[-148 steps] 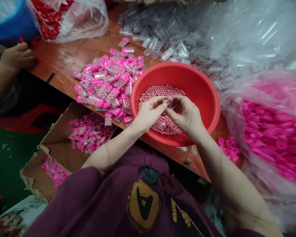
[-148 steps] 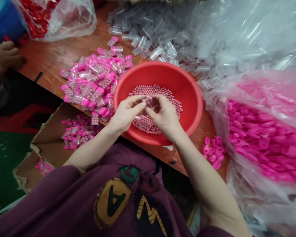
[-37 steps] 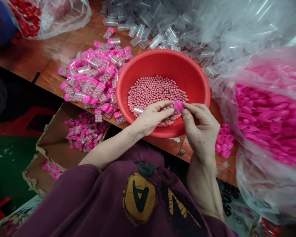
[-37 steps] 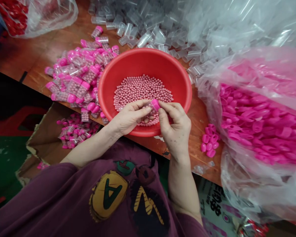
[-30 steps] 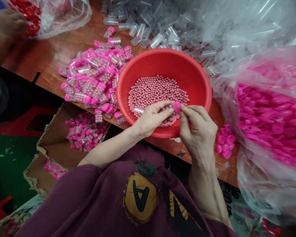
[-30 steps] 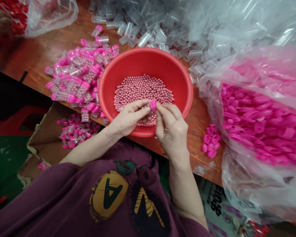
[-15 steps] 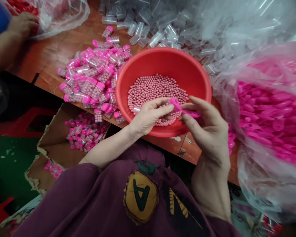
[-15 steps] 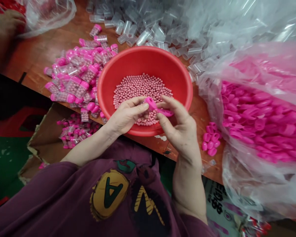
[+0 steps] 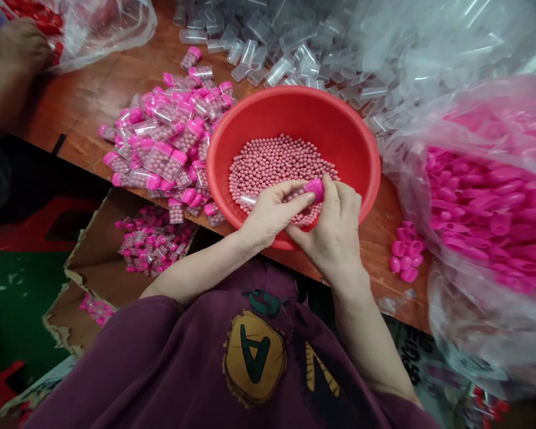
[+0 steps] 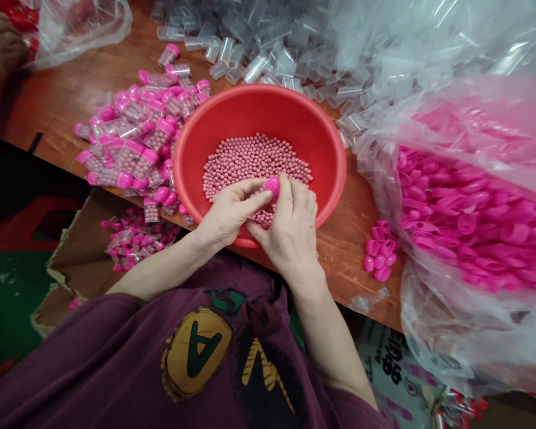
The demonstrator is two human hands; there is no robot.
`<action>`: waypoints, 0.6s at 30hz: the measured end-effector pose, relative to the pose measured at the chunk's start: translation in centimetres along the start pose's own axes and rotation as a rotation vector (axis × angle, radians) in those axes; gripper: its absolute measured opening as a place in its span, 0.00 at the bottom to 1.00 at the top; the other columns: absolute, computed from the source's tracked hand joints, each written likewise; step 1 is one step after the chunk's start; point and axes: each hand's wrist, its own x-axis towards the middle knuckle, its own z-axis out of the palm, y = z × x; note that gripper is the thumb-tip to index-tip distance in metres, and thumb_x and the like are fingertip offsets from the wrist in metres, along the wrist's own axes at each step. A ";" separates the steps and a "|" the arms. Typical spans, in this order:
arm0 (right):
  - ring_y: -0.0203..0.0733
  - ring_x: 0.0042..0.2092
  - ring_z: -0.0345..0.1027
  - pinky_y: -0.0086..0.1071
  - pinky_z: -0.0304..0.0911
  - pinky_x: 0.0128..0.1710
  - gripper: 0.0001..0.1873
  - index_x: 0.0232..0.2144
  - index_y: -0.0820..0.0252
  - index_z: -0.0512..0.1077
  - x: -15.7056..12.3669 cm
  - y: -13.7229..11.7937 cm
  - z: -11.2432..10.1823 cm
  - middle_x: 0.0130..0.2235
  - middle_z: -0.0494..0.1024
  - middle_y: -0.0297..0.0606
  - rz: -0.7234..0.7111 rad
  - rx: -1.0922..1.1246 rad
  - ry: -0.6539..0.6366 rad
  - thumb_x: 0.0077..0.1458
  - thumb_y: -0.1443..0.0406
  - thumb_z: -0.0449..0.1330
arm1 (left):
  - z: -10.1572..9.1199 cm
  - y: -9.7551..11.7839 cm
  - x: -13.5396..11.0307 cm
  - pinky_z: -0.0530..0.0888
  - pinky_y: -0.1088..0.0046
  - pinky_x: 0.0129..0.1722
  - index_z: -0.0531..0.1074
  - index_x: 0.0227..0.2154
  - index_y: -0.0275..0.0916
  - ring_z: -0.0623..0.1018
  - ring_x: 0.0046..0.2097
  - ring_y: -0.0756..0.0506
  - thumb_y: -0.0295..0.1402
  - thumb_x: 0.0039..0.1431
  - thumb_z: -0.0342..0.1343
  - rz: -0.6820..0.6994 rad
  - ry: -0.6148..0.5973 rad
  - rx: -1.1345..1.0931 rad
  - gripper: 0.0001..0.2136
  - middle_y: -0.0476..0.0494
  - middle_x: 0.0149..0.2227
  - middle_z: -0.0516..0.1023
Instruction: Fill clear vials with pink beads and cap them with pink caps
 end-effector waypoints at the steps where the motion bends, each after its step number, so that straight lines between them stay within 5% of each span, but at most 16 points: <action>1: 0.70 0.64 0.71 0.73 0.68 0.67 0.44 0.75 0.59 0.63 0.0 0.0 0.4 0.64 0.76 0.61 0.008 -0.032 0.008 0.64 0.52 0.70 | 0.0 0.0 0.1 0.78 0.71 0.55 0.85 0.42 0.37 0.81 0.45 0.49 0.38 0.56 0.79 -0.008 0.000 0.000 0.15 0.47 0.41 0.86; 7: 0.65 0.57 0.74 0.66 0.72 0.61 0.41 0.72 0.54 0.65 0.7 1.2 0.1 0.59 0.78 0.55 -0.071 0.006 0.014 0.60 0.57 0.69 | 0.0 0.1 0.3 0.77 0.67 0.58 0.86 0.45 0.38 0.82 0.49 0.46 0.37 0.53 0.81 -0.047 -0.078 -0.018 0.19 0.46 0.44 0.86; 14: 0.59 0.48 0.77 0.54 0.76 0.46 0.34 0.66 0.61 0.68 1.4 0.8 -0.6 0.50 0.81 0.51 -0.245 -0.105 0.116 0.59 0.59 0.66 | 0.7 0.4 -0.1 0.75 0.76 0.38 0.84 0.43 0.37 0.74 0.35 0.53 0.33 0.51 0.81 -0.092 -0.091 -0.017 0.18 0.52 0.33 0.78; 18: 0.63 0.52 0.77 0.61 0.76 0.53 0.35 0.70 0.59 0.67 1.6 -0.6 -0.7 0.53 0.81 0.54 -0.150 -0.027 -0.014 0.64 0.58 0.66 | 0.5 1.2 -0.6 0.75 0.76 0.35 0.82 0.39 0.36 0.74 0.34 0.53 0.35 0.54 0.80 -0.038 -0.094 0.031 0.15 0.51 0.34 0.78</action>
